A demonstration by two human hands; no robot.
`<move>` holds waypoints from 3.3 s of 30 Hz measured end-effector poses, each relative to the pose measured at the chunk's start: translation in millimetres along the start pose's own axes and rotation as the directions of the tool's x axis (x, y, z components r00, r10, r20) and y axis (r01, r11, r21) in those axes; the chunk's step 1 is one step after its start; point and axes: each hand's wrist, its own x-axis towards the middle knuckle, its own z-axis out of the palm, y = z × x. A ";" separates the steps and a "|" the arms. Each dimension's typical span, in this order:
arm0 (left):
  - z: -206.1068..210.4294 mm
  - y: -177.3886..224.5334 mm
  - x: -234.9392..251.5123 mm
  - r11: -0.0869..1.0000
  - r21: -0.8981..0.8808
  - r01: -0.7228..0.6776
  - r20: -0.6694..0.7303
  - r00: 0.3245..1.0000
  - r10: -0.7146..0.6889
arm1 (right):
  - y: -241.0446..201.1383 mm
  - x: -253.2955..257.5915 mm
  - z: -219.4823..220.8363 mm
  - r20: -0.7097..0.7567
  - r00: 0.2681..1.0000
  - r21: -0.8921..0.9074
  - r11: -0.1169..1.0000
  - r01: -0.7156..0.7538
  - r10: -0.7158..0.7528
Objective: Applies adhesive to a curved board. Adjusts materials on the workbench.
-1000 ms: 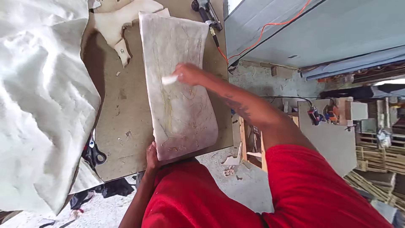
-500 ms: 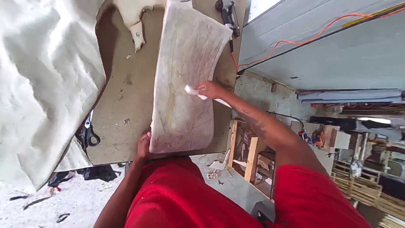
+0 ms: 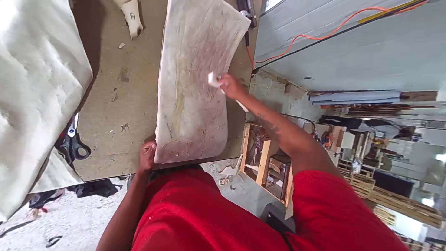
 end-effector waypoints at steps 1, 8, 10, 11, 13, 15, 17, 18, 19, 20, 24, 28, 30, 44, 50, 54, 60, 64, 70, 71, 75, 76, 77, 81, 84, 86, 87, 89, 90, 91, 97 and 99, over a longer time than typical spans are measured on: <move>1.4 0.0 -1.4 1.000 -0.004 0.003 -0.003 1.000 -0.003 | 0.1 -15.5 1.7 0.104 0.994 0.026 0.999 0.032 -0.034; -3.1 2.0 -0.7 0.999 0.041 0.014 -0.015 1.000 -0.014 | 9.2 56.6 -104.6 -0.341 0.938 -0.216 0.976 -0.016 -0.060; -0.9 -2.7 -1.3 1.000 0.027 0.004 -0.010 1.000 -0.003 | 36.0 97.7 -89.9 -0.407 0.911 -0.289 0.955 -0.063 -0.063; -1.2 -3.6 -4.2 1.000 0.026 -0.002 -0.018 1.000 0.002 | 38.8 102.8 -62.8 -0.380 0.924 -0.255 0.965 -0.061 -0.042; 1.4 -2.7 -3.9 1.000 0.016 -0.020 -0.043 0.999 0.021 | 22.0 73.1 -16.3 -0.248 0.968 -0.136 0.989 -0.063 0.027; 5.9 1.0 -1.8 0.999 0.020 -0.041 -0.047 0.998 0.042 | -6.5 14.2 6.5 -0.042 0.994 -0.041 0.994 -0.105 0.103; 9.3 0.2 -5.2 0.999 0.010 -0.038 -0.043 0.998 0.039 | -46.0 -45.1 5.1 0.229 0.968 0.039 0.993 -0.116 0.104; 9.8 0.8 -8.0 0.999 0.012 -0.031 -0.049 0.998 0.031 | -54.7 -68.8 14.2 0.282 0.959 0.090 0.995 -0.031 0.004; 11.2 1.7 -7.1 0.999 0.025 -0.023 -0.061 0.998 0.025 | -65.3 -84.5 16.1 0.344 0.936 0.130 0.991 0.039 -0.082; 12.0 2.9 -3.8 0.999 0.042 -0.009 -0.072 0.997 0.012 | -77.1 -93.0 11.3 0.398 0.905 0.142 0.984 0.103 -0.152; 16.7 3.3 1.1 0.996 0.067 0.051 -0.090 0.995 -0.045 | -74.1 -48.3 -43.8 0.056 0.988 0.018 0.989 0.146 -0.146; 18.5 2.5 2.3 0.996 0.057 0.071 -0.099 0.993 -0.065 | -9.5 80.8 -61.4 -0.456 0.890 -0.185 0.979 -0.081 -0.012; 18.2 2.2 0.0 0.996 0.052 0.074 -0.106 0.992 -0.068 | -1.1 92.9 -13.3 -0.395 0.918 -0.120 0.989 -0.089 0.035; 32.3 6.7 10.3 0.971 0.190 0.143 -0.062 0.989 -0.133 | -54.6 46.6 -83.5 -0.353 0.935 -0.242 0.969 -0.048 -0.042; 43.0 -0.4 21.1 0.982 0.184 0.053 -0.044 0.998 -0.046 | -30.3 94.8 1.8 -0.256 0.965 -0.134 0.986 -0.101 0.064; 44.1 -3.7 18.9 0.984 0.174 0.037 -0.058 0.998 -0.027 | -78.2 10.2 44.0 -0.001 0.996 -0.032 0.996 0.087 -0.087; 47.8 -1.4 22.7 0.967 0.253 0.041 -0.074 0.997 -0.023 | -141.1 -74.2 26.0 0.264 0.940 0.140 0.973 0.182 -0.214; 53.1 -0.7 23.6 0.917 0.392 0.080 -0.092 0.995 -0.047 | -107.9 30.9 -35.4 -0.255 0.959 -0.132 0.987 0.093 -0.124; 58.5 0.1 29.0 0.877 0.471 0.092 -0.121 0.992 -0.039 | -84.7 116.9 12.1 -0.178 0.983 -0.104 0.992 -0.073 0.054; 58.2 -1.7 28.6 0.877 0.475 0.073 -0.122 0.992 -0.017 | -91.5 101.1 24.8 -0.120 0.992 -0.075 0.996 -0.055 0.045; 59.9 -3.1 24.9 0.872 0.487 0.047 -0.113 0.994 0.009 | -127.2 1.7 58.1 0.037 0.999 0.004 1.000 -0.020 0.020; 58.8 -1.6 23.2 0.867 0.496 0.050 -0.115 0.993 0.009 | -140.8 -25.0 64.2 0.066 0.998 0.031 1.000 -0.002 0.000; 58.6 -0.5 23.8 0.859 0.509 0.049 -0.116 0.993 0.012 | -156.6 -52.0 67.4 0.103 0.995 0.063 0.998 0.008 -0.014; 58.7 -1.3 23.2 0.809 0.587 0.038 -0.110 0.993 0.033 | -205.5 -144.4 84.0 0.243 0.969 0.149 0.989 0.016 -0.053; 55.5 -0.8 24.3 0.793 0.606 0.064 -0.101 0.995 -0.003 | -206.6 -146.1 45.2 0.076 0.993 0.164 0.983 0.076 -0.089; 51.9 3.3 25.1 0.775 0.624 0.097 -0.083 0.995 -0.058 | -186.0 -101.1 7.7 -0.126 0.988 0.062 0.993 0.102 -0.094; 51.2 3.5 27.3 0.777 0.621 0.099 -0.063 0.995 -0.077 | -171.7 -68.2 -8.2 -0.188 0.980 0.001 0.998 0.062 -0.061; 54.1 0.0 30.0 0.792 0.605 0.083 -0.045 0.996 -0.071 | -140.3 7.4 -19.0 -0.285 0.958 -0.057 0.997 -0.060 0.041; 54.9 -1.4 30.2 0.792 0.606 0.072 -0.050 0.997 -0.052 | -129.5 45.3 -12.9 -0.321 0.942 -0.064 0.991 -0.121 0.094; 55.5 -2.6 32.2 0.786 0.614 0.067 -0.059 0.998 -0.038 | -123.3 78.5 -1.4 -0.344 0.928 -0.062 0.983 -0.171 0.139; 54.7 -13.2 16.1 0.739 0.671 0.064 -0.091 0.996 -0.003 | -162.3 38.1 79.8 -0.151 0.985 -0.037 0.996 -0.086 0.079; 56.3 -17.7 12.4 0.738 0.673 0.040 -0.079 0.997 0.018 | -171.4 -4.6 81.9 -0.033 0.999 -0.054 0.998 -0.040 0.038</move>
